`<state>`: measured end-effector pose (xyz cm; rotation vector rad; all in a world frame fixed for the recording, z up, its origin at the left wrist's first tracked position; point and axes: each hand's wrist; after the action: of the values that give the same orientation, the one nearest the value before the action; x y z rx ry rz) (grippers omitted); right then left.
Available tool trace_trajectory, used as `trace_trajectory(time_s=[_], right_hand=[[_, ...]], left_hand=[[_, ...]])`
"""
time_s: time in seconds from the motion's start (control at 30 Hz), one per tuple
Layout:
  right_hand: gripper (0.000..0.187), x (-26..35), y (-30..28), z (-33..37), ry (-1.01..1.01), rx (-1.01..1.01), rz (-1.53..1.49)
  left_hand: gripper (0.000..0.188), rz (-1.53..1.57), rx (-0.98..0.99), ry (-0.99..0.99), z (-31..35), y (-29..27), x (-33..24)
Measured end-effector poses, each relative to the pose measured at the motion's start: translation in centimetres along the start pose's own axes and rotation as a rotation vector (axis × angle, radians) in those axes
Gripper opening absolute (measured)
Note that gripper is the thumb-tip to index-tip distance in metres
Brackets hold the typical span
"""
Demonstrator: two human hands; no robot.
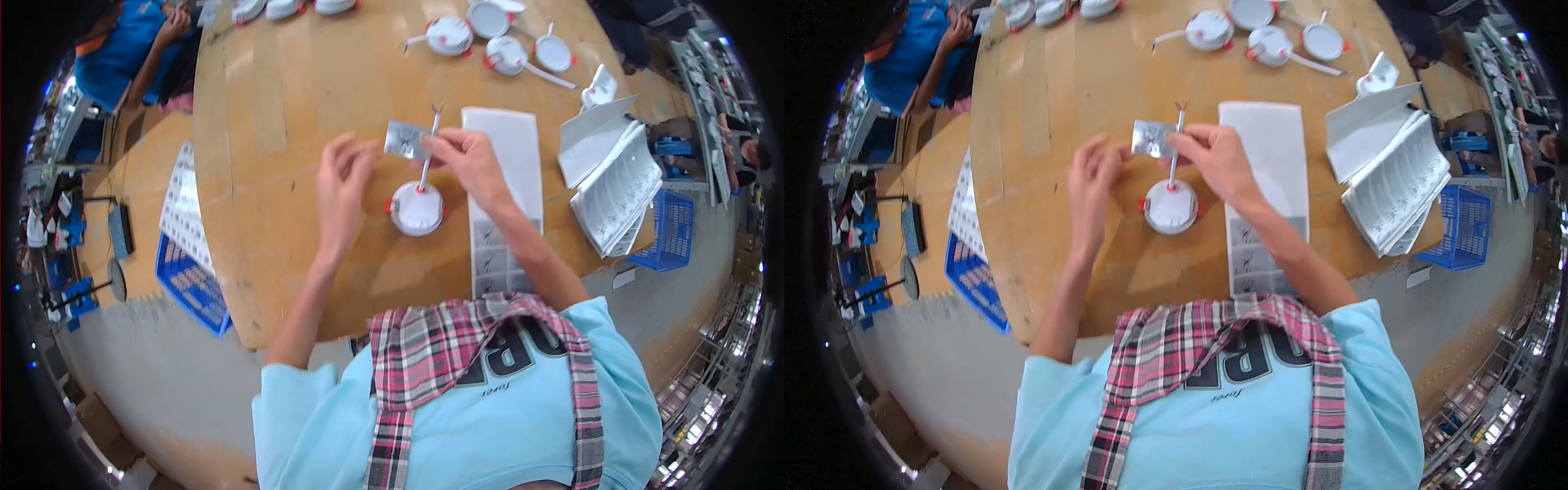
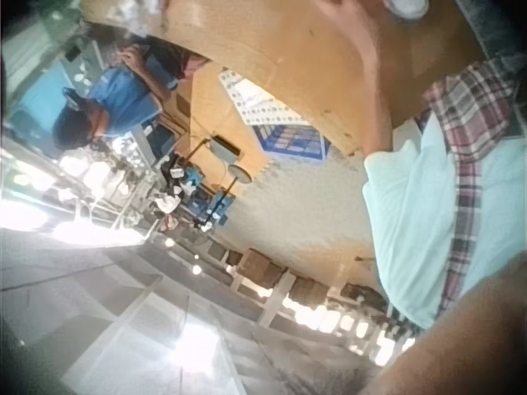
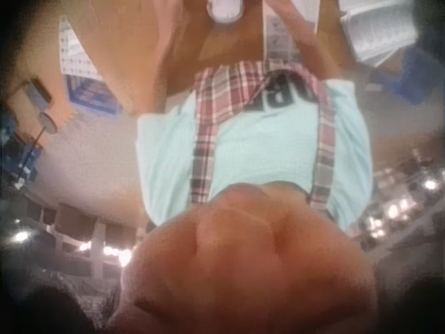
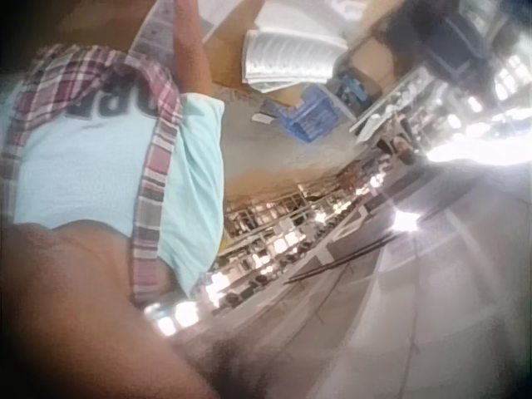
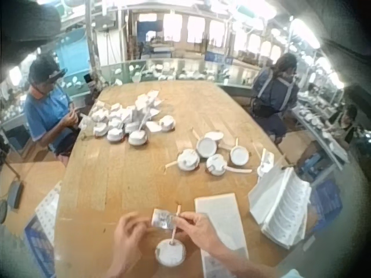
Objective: Peeling identification labels from a backing sheet and applying them to the back of LED downlight fixtures.
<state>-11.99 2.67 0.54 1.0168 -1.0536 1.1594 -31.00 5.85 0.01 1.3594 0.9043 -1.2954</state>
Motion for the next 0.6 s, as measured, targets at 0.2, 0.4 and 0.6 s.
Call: trace_trajectory(time_s=[0.2,0.4,0.6], right_hand=[[0.022,-1.9,0.8,-0.1,-0.018,-0.120,0.035],[0.028,-0.3,-1.3,1.2,-0.140,-0.121,0.152],[0.021,-0.2,-5.7,2.3,-0.307,-0.321,0.252]], left_hand=[[0.066,-0.955,0.234,0.358,5.0,2.4,1.8],[0.063,-0.990,0.097,0.322,4.5,-1.9,2.2],[0.061,-0.960,-0.308,0.442,6.0,-4.6,-1.0]])
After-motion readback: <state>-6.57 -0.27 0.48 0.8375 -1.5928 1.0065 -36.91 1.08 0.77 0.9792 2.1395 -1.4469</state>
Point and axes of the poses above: each hand's wrist, its own z-axis away from the middle knuckle, its own y-axis out of the palm, x = y × z, and after that the axes turned 1 degree about y, right-handed
